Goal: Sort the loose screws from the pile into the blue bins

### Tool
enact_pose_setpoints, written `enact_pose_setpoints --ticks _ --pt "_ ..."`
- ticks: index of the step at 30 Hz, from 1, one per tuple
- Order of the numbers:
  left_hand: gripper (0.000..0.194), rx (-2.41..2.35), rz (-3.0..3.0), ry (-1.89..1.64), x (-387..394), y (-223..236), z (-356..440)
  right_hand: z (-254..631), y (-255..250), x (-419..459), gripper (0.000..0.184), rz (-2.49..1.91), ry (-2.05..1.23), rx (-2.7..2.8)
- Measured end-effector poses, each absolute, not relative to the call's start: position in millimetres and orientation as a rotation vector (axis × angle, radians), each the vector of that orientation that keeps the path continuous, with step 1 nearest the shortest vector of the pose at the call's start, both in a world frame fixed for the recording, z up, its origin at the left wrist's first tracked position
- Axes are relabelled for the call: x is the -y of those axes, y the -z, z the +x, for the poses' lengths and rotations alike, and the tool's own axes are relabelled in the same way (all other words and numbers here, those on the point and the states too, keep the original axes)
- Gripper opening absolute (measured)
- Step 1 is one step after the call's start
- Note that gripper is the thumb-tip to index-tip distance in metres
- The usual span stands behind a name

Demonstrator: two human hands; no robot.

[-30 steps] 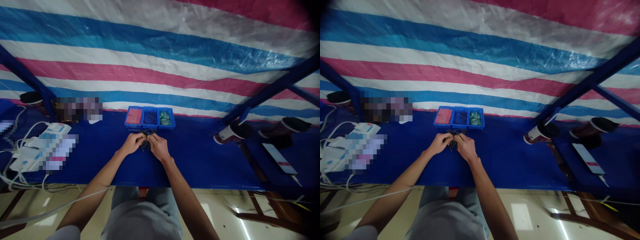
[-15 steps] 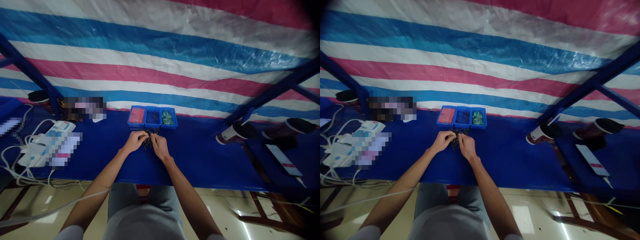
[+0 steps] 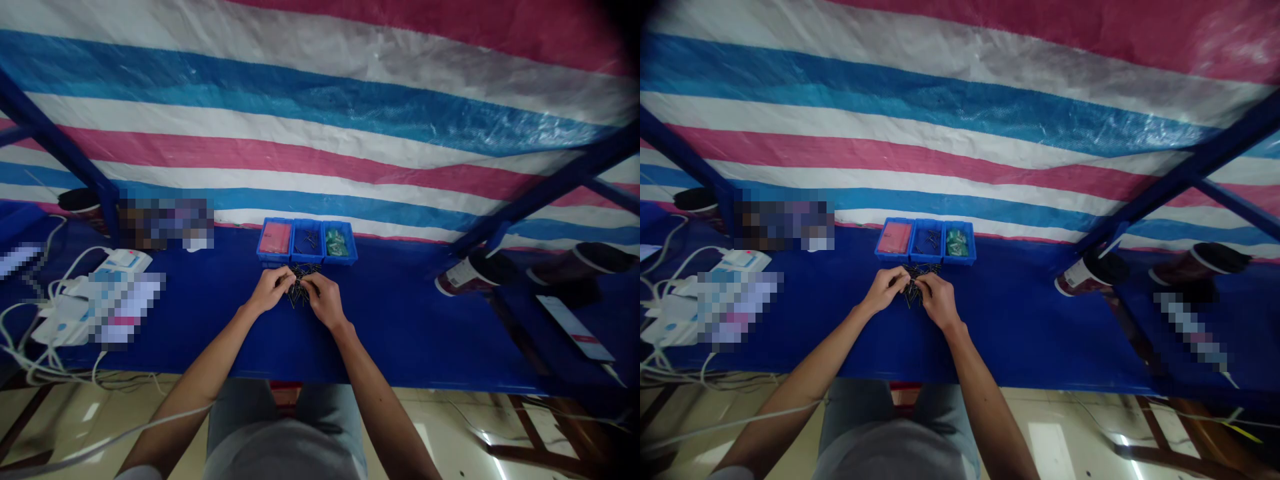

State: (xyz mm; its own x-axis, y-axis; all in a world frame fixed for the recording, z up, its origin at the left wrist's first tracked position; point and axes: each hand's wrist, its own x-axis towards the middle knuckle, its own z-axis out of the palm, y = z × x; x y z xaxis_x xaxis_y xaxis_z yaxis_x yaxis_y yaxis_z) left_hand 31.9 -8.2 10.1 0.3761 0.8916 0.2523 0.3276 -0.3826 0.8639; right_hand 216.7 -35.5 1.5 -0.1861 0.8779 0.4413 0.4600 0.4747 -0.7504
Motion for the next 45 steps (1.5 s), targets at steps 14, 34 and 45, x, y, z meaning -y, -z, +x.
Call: enact_pose_setpoints --ticks 14,34,45 --pt "0.038 -1.146 1.724 -1.162 2.1 -6.8 32.6 231.3 -36.5 -8.5 0.022 -1.360 -0.184 1.666" --pt "0.029 -1.195 1.761 -1.184 0.0 -3.0 33.0 265.6 14.0 23.7 0.014 -1.371 -0.408 2.059" --pt "0.030 -1.192 1.793 -1.127 0.1 -1.8 33.9 262.5 14.1 24.6 0.013 -1.394 -0.322 2.119"
